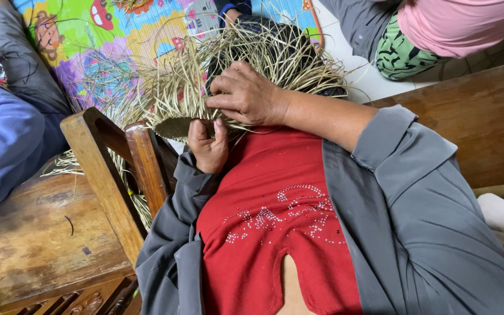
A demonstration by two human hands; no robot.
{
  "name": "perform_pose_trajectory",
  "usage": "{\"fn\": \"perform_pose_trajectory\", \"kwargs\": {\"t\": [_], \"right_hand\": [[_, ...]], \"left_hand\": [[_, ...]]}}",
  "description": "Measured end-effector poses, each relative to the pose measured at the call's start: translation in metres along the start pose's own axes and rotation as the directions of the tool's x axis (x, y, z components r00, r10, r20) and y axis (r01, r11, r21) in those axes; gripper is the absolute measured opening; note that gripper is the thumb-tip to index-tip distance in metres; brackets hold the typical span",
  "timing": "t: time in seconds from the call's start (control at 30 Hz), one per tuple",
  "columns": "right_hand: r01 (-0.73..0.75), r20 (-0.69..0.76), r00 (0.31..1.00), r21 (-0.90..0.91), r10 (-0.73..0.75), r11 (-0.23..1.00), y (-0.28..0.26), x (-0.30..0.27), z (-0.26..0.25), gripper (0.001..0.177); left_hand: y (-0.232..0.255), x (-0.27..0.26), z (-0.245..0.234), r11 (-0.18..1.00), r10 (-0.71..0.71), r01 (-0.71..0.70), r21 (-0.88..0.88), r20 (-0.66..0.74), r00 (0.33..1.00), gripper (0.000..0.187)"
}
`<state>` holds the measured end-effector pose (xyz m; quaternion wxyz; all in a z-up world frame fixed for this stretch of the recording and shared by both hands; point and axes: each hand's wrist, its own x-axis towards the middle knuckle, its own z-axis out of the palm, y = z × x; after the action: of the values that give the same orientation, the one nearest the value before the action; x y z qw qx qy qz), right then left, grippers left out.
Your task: Weaving a straw hat by hand using dried grass strands and a small weaving tool
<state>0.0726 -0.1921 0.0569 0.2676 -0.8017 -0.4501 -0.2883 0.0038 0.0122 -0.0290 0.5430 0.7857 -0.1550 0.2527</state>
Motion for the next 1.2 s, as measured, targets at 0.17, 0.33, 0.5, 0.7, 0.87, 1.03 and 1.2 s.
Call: {"fn": "perform_pose_trajectory", "kwargs": {"t": [0.17,0.33,0.5,0.7,0.87,1.03,1.2], "right_hand": [[0.029,0.042,0.999,-0.063,-0.026,0.998,0.0,-0.002,-0.002,0.018],[0.082,-0.011,0.996,-0.146,-0.084,0.986,0.003,-0.018,0.016,0.008],[0.106,-0.046,0.992,-0.158,-0.115,0.982,-0.004,-0.016,0.016,0.019],[0.156,0.027,0.988,-0.157,-0.153,0.975,-0.005,-0.009,0.002,0.016],[0.03,0.053,0.998,0.114,-0.036,0.993,0.009,-0.016,0.016,0.026],[0.014,0.039,0.999,0.179,-0.021,0.984,-0.003,0.0,0.002,0.024],[0.038,0.045,0.998,0.151,-0.045,0.988,-0.006,0.007,-0.002,0.021]], "left_hand": [[0.001,0.0,-0.001,1.0,0.004,-0.004,0.03,0.003,1.0,0.022],[0.006,0.003,-0.001,1.0,0.013,-0.013,0.019,0.0,1.0,0.021],[-0.015,-0.008,-0.003,1.0,0.02,-0.02,0.023,0.001,1.0,0.022],[-0.01,-0.005,-0.001,0.999,0.001,0.001,0.041,-0.048,0.999,0.028],[-0.019,-0.009,-0.002,1.0,-0.004,0.004,0.001,-0.064,0.998,0.028],[-0.033,-0.018,0.001,1.0,0.007,-0.008,-0.021,-0.056,0.998,0.024],[-0.034,-0.019,0.001,0.999,0.042,-0.041,0.023,-0.05,0.998,0.021]]}}
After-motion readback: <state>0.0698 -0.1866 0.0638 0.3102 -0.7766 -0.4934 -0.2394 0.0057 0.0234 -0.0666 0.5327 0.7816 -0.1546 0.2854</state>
